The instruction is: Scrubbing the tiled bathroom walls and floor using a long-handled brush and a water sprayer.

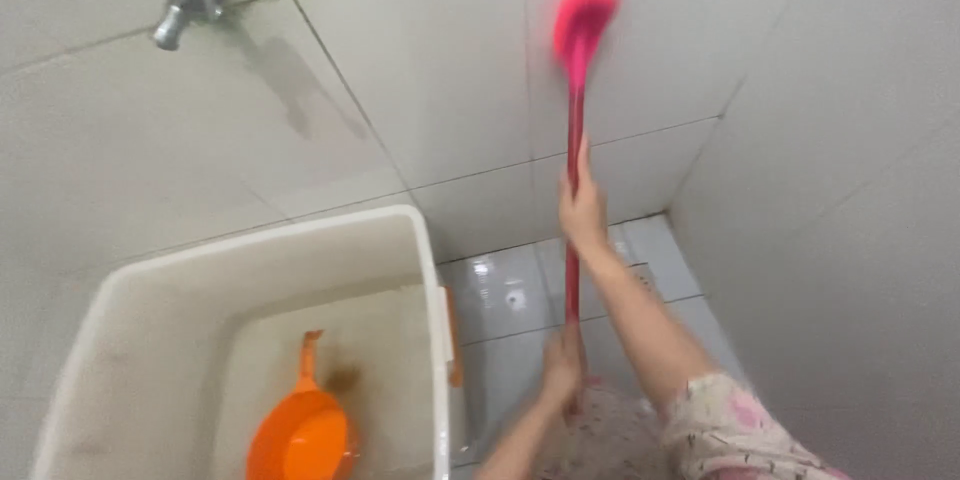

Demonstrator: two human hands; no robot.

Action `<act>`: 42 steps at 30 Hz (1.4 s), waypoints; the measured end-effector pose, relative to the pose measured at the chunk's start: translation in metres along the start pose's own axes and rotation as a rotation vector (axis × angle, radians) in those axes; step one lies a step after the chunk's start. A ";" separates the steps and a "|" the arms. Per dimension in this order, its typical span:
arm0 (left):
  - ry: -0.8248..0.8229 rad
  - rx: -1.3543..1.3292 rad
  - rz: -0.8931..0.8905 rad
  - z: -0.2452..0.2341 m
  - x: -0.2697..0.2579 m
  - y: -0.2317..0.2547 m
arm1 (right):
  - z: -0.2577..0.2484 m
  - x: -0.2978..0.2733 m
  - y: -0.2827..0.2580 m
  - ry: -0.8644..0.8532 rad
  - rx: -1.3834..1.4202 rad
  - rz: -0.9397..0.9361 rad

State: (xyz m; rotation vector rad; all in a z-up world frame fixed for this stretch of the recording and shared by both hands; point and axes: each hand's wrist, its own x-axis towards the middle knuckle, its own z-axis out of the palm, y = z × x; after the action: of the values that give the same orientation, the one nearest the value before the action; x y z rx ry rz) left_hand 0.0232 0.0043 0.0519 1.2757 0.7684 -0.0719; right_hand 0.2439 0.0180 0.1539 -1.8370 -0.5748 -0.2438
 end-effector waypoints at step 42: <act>-0.159 0.079 0.192 0.107 0.053 -0.138 | -0.068 -0.012 0.090 -0.010 -0.145 -0.102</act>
State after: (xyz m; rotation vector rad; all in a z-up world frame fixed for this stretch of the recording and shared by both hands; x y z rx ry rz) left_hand 0.0516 -0.1155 -0.0836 1.3957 0.5082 -0.0479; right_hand 0.2866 -0.0707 0.0965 -1.9519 -0.6740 -0.3533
